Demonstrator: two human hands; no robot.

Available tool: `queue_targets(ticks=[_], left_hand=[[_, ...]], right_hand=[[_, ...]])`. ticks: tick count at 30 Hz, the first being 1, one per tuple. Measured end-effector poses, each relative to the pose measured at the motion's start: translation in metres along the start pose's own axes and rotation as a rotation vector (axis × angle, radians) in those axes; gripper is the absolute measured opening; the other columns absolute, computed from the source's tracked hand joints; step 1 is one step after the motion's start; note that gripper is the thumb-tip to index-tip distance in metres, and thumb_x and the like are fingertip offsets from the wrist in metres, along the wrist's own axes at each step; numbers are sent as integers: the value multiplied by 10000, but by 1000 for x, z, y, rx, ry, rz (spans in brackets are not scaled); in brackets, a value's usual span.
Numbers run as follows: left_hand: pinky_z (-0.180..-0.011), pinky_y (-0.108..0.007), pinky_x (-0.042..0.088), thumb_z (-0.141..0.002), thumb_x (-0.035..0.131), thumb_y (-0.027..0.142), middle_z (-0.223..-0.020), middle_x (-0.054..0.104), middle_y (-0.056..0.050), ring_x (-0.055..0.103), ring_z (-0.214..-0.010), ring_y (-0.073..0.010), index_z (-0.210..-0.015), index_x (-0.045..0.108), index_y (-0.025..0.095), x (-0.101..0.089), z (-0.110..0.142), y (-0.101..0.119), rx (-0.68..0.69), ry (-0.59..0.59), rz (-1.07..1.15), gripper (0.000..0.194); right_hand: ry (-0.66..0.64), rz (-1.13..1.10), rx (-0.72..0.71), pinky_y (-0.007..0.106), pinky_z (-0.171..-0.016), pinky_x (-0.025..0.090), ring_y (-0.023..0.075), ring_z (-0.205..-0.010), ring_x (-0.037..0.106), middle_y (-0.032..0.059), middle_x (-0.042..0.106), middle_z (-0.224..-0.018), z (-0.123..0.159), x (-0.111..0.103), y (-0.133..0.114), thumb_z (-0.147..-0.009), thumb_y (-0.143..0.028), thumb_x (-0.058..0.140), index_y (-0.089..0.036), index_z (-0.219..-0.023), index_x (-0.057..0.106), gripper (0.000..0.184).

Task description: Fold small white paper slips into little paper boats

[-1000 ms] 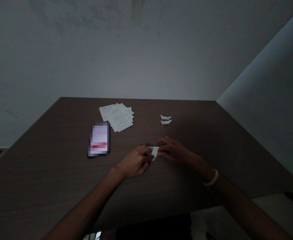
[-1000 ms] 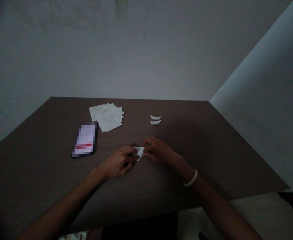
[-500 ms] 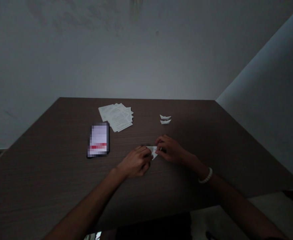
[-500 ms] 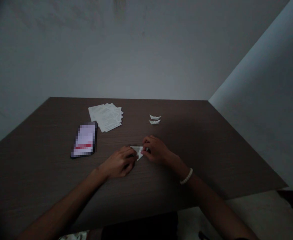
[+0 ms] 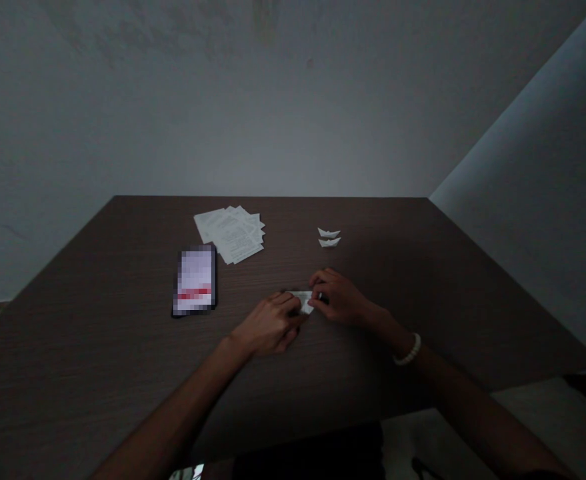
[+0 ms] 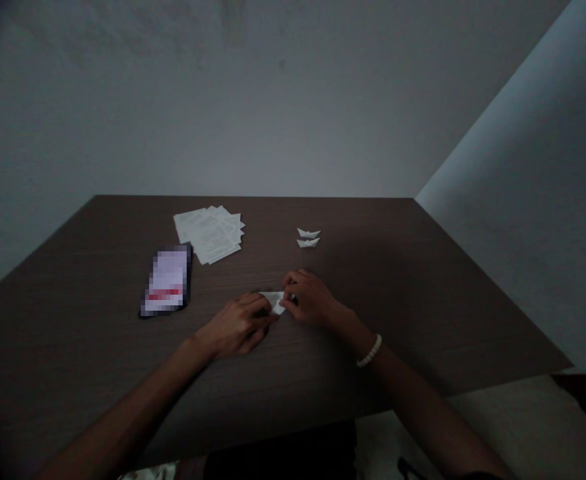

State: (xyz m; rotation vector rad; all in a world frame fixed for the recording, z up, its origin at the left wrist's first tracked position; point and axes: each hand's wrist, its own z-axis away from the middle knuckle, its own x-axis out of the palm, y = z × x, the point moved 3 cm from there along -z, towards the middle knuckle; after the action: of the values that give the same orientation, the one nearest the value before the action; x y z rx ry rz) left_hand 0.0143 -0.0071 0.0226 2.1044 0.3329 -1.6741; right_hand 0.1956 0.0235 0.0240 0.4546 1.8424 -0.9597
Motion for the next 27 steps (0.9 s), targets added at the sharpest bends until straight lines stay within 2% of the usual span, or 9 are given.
queue_targets(ticks=[27], left_hand=[[-867, -375, 480, -863, 499, 204, -985, 577, -74, 547, -978, -228, -1102, 668, 205, 0, -1, 1, -36, 4, 31, 293]], right_hand=[[57, 48, 70, 350, -828, 423, 197, -917, 516, 67, 592, -979, 2, 5, -3, -839, -268, 674, -173, -768, 648, 121]])
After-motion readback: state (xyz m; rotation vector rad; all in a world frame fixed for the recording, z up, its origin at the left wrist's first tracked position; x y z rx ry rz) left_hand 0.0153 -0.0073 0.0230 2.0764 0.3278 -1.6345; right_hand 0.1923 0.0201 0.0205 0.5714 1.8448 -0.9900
